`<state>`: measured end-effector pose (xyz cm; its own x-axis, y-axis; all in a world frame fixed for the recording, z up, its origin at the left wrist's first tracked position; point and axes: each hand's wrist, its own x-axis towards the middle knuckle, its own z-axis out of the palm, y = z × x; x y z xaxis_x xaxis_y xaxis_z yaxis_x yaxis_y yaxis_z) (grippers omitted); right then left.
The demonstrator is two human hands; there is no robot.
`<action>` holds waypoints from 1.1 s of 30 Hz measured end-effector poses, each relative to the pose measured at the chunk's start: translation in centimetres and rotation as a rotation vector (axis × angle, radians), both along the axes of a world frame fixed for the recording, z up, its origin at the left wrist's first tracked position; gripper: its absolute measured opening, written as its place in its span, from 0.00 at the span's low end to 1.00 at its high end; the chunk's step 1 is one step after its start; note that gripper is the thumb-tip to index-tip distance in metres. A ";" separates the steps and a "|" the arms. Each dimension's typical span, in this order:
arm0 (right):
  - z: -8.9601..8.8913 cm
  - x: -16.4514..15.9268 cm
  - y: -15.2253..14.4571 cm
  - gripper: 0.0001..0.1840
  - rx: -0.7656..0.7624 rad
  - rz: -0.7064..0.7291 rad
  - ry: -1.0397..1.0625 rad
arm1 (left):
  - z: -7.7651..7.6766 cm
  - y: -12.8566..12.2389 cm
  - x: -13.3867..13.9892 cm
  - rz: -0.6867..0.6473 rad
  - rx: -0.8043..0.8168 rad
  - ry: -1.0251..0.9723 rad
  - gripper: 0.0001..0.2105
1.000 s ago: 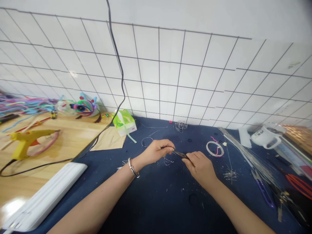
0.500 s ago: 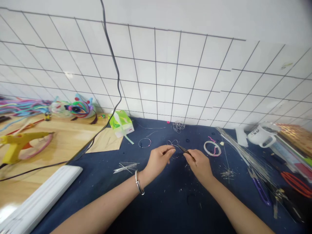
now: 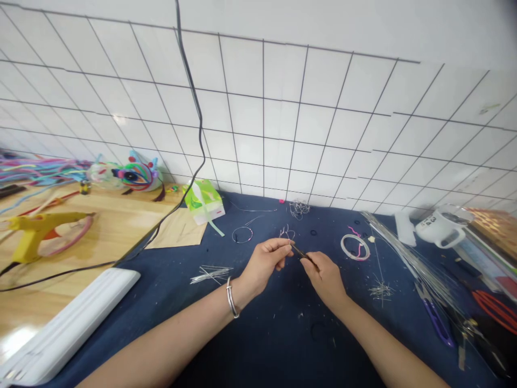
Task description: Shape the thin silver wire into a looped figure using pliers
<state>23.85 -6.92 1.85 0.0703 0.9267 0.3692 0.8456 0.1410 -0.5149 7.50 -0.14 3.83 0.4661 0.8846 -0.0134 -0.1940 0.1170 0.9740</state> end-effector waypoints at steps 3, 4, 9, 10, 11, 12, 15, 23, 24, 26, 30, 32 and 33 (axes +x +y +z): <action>-0.6 0.0 0.3 0.13 -0.049 0.018 -0.079 | -0.1 1.0 -0.4 0.075 0.111 0.072 0.14; -0.6 0.0 0.3 0.13 -0.060 0.031 -0.118 | -0.1 1.2 -0.5 0.093 0.152 0.120 0.13; 0.6 -0.2 0.2 0.13 -0.028 0.050 -0.122 | -0.4 1.3 -0.5 0.132 0.516 0.365 0.10; 1.1 -0.2 0.1 0.12 -0.047 0.054 -0.055 | -0.5 1.1 -0.4 0.116 0.608 0.396 0.09; 1.5 -0.2 -0.1 0.13 -0.077 0.036 0.030 | -0.6 0.9 -0.3 0.087 0.686 0.419 0.09; 1.9 -0.2 -0.2 0.15 -0.108 0.010 0.117 | -0.8 0.6 -0.2 0.052 0.745 0.438 0.10; 2.6 -0.3 -0.5 0.18 -0.181 0.017 0.280 | -1.1 -0.2 0.1 -0.062 0.827 0.470 0.10; 3.0 -0.6 -0.9 0.17 -0.223 0.052 0.319 | -0.6 -0.6 0.1 -0.195 0.827 0.433 0.08; 3.2 -0.7 -0.9 0.16 -0.213 0.056 0.320 | -0.6 -0.6 0.1 -0.190 0.811 0.430 0.08; 3.3 -0.9 -1.1 0.15 -0.184 0.061 0.338 | -0.4 -0.6 0.2 -0.176 0.782 0.429 0.08; 3.2 -1.2 -1.1 0.14 -0.140 0.077 0.384 | -0.1 -0.5 0.2 -0.191 0.704 0.408 0.08; 3.1 -1.2 -1.0 0.14 -0.130 0.093 0.402 | -0.1 -0.2 0.1 -0.229 0.635 0.379 0.09; 3.1 -1.2 -1.0 0.14 -0.128 0.103 0.411 | 0.0 0.0 0.1 -0.255 0.593 0.359 0.09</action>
<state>22.62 -7.89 4.92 0.0922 0.9729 0.2119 0.5513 0.1273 -0.8245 7.61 -0.14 3.78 0.7149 0.6555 0.2434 0.1112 -0.4503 0.8859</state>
